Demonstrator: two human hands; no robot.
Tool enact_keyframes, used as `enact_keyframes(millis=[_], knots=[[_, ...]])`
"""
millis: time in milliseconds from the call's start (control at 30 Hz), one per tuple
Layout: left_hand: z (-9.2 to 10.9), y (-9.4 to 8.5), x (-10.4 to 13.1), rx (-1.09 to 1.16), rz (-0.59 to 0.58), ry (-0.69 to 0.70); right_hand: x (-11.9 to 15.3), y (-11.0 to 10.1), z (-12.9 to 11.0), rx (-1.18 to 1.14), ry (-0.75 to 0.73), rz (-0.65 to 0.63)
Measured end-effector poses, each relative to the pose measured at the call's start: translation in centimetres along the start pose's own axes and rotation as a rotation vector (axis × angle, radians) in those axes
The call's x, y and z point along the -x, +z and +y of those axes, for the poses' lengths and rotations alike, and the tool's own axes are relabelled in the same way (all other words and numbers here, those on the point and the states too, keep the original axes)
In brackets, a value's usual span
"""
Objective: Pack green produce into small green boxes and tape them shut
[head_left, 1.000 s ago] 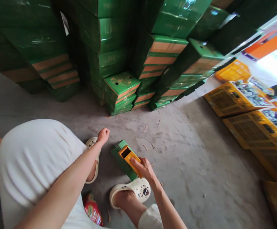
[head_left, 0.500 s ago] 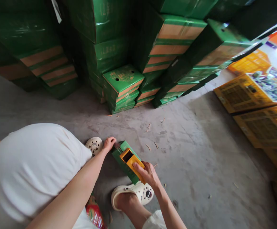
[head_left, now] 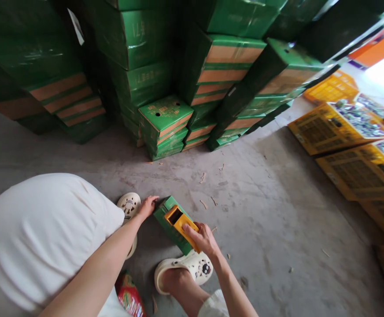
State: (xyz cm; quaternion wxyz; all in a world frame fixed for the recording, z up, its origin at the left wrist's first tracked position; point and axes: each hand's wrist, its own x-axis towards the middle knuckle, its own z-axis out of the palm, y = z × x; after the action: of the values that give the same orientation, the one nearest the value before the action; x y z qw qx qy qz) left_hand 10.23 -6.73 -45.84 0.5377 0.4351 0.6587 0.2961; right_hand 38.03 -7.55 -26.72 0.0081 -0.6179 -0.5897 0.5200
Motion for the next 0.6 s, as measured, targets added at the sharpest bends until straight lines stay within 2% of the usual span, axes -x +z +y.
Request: enact_keyframes(millis=[133, 200, 267, 333, 400, 500, 600], knots=[[2.4, -1.9, -1.2, 0.064, -0.223, 0.074, -0.3, -0.2, 0.1, -0.021, -0.018, -0.017], [4.2, -3.0, -1.9, 0.044, -0.405, 0.121, -0.4, -0.4, 0.1, -0.021, -0.022, -0.008], [5.9, -3.6, -2.1, -0.090, -0.616, 0.149, -0.5, -0.4, 0.2, -0.028, -0.027, -0.008], [7.2, -3.5, -1.6, -0.284, -0.762, 0.152, -0.5, -0.5, 0.2, -0.040, -0.032, -0.019], [8.1, -2.7, -0.8, -0.422, -0.788, 0.154, -0.5, -0.4, 0.3, -0.044, -0.032, -0.016], [8.8, -1.7, 0.2, -0.510, -0.746, 0.206, -0.6, -0.4, 0.3, -0.048, -0.024, -0.003], [9.2, -1.7, 0.2, -0.546, -0.713, 0.251, -0.8, -0.5, 0.4, -0.076, -0.007, -0.019]])
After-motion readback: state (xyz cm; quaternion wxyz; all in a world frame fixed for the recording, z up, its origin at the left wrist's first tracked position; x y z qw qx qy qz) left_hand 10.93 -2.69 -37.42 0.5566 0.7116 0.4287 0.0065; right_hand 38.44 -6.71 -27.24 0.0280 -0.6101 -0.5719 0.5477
